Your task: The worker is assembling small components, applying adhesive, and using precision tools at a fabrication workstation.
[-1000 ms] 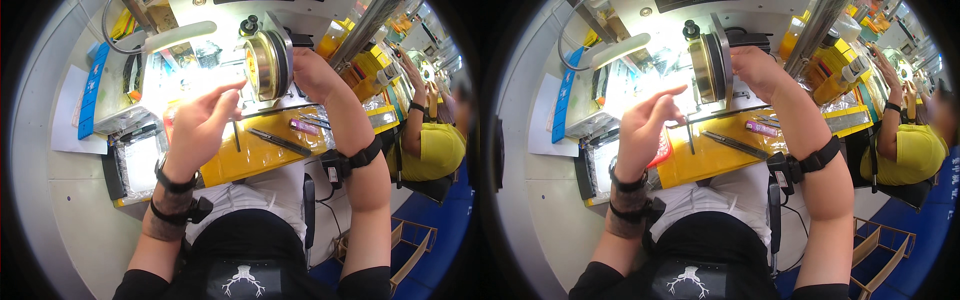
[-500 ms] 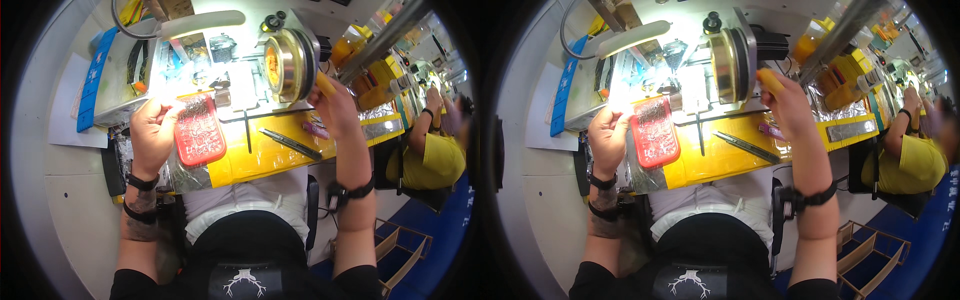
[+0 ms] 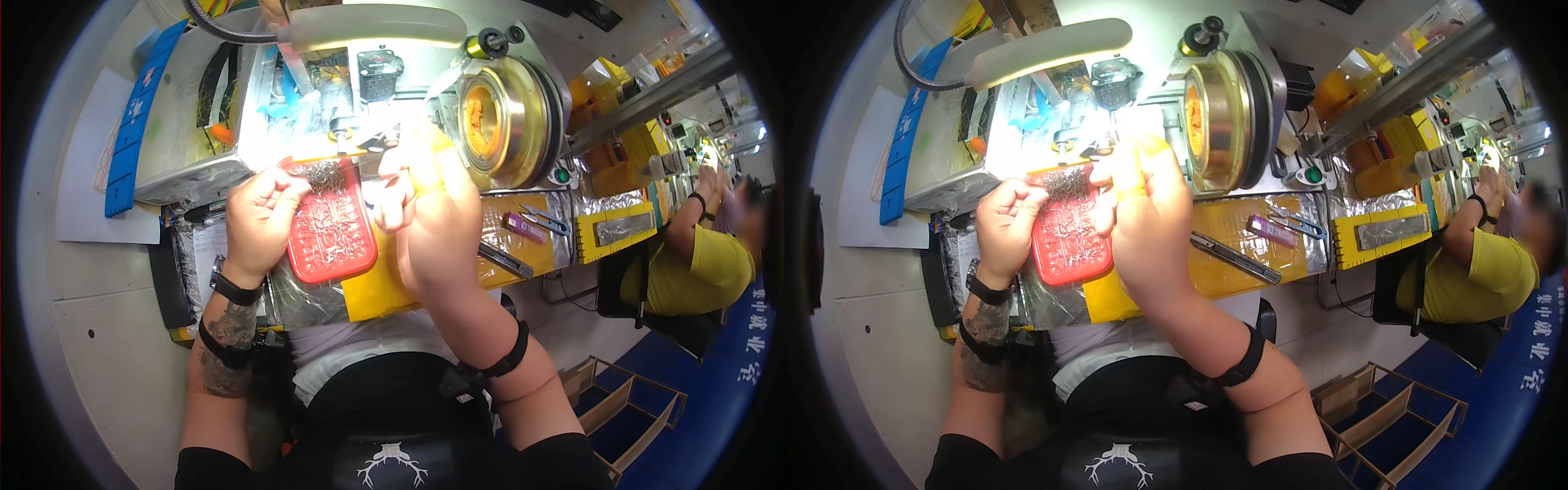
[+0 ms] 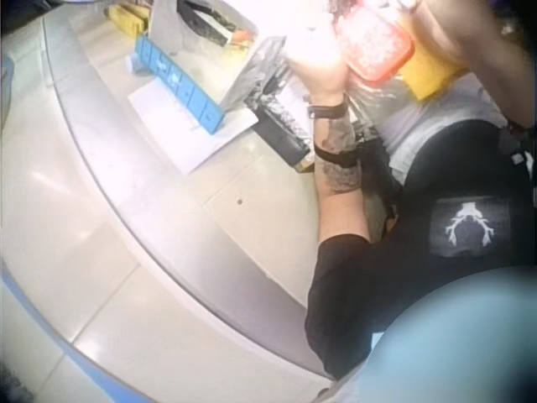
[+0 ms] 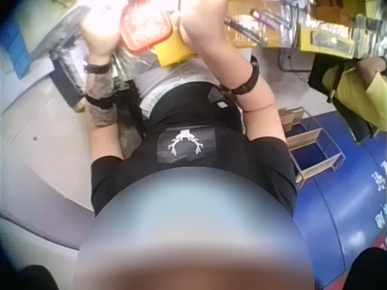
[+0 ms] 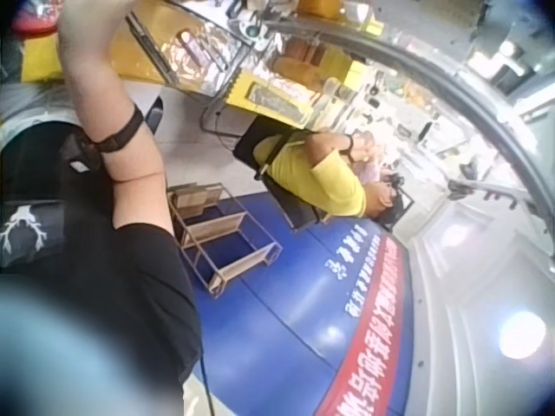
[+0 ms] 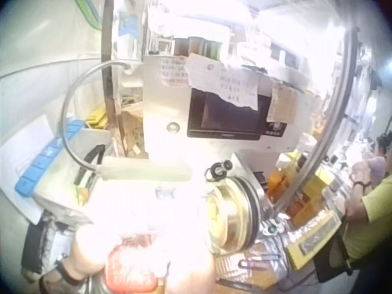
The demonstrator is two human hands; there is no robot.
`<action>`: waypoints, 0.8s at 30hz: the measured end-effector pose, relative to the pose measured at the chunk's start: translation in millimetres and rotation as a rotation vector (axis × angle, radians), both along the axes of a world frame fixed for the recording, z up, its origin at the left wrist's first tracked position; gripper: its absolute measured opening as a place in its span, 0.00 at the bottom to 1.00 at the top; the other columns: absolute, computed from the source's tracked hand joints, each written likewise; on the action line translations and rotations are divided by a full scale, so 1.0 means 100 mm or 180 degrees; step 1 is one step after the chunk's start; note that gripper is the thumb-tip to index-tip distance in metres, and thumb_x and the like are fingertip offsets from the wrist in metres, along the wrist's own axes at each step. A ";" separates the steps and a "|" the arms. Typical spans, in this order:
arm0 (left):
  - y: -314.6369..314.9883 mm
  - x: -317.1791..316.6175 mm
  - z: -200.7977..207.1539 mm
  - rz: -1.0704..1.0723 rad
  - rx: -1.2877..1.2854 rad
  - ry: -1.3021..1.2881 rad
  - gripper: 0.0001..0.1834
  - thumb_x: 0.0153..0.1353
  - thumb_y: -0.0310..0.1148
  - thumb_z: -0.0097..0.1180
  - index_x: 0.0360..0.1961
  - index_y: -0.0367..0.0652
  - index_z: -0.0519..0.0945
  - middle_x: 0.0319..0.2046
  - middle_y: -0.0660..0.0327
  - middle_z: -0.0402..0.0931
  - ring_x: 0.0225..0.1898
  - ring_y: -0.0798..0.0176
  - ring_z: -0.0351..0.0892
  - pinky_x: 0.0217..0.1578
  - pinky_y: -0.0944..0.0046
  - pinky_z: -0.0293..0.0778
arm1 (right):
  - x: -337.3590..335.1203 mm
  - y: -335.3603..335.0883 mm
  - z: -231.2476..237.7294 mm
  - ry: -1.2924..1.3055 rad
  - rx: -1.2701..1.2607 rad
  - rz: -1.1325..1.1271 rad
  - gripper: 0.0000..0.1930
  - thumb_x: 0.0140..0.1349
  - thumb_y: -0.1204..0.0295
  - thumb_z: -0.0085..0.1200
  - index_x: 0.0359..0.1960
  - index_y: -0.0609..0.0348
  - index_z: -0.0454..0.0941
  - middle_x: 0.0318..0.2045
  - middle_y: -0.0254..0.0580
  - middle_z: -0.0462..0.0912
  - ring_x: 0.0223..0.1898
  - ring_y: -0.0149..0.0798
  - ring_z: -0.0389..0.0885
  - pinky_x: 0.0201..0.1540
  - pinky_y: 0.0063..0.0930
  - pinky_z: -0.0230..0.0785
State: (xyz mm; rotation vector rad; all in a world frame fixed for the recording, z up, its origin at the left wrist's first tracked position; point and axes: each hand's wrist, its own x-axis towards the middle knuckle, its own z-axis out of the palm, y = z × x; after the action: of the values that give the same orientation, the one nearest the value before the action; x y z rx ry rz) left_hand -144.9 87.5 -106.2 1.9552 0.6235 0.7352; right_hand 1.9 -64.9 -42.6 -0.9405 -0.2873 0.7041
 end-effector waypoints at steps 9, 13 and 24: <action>0.05 0.01 0.01 -0.0070 0.0250 0.0129 0.06 0.69 0.22 0.61 0.33 0.34 0.79 0.26 0.70 0.77 0.27 0.81 0.69 0.29 0.75 0.66 | 0.22 0.17 -0.14 -0.0618 -0.0087 -0.0067 0.05 0.79 0.73 0.45 0.44 0.57 0.73 0.26 0.24 0.64 0.22 0.20 0.59 0.25 0.16 0.56; 0.05 0.01 0.01 0.0059 0.0556 0.0143 0.04 0.66 0.21 0.63 0.33 0.33 0.80 0.26 0.67 0.77 0.25 0.79 0.67 0.26 0.73 0.63 | 0.25 0.19 -0.24 -0.1193 -0.0214 -0.0117 0.05 0.79 0.73 0.47 0.42 0.57 0.72 0.25 0.23 0.65 0.22 0.18 0.59 0.26 0.17 0.55; -0.17 0.00 0.43 0.0331 0.2020 0.0125 0.14 0.58 0.19 0.63 0.47 0.31 0.85 0.41 0.49 0.86 0.36 0.55 0.83 0.39 0.59 0.78 | -0.13 -0.47 -0.05 -0.3236 -0.0092 0.1159 0.07 0.62 0.80 0.59 0.40 0.63 0.77 0.28 0.53 0.79 0.28 0.55 0.81 0.31 0.41 0.73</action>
State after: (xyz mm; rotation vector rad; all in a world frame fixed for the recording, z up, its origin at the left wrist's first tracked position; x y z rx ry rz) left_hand -145.3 70.2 -63.1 2.5316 0.5592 1.0538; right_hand -11.5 -112.3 -48.0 -1.2340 -1.3716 0.5016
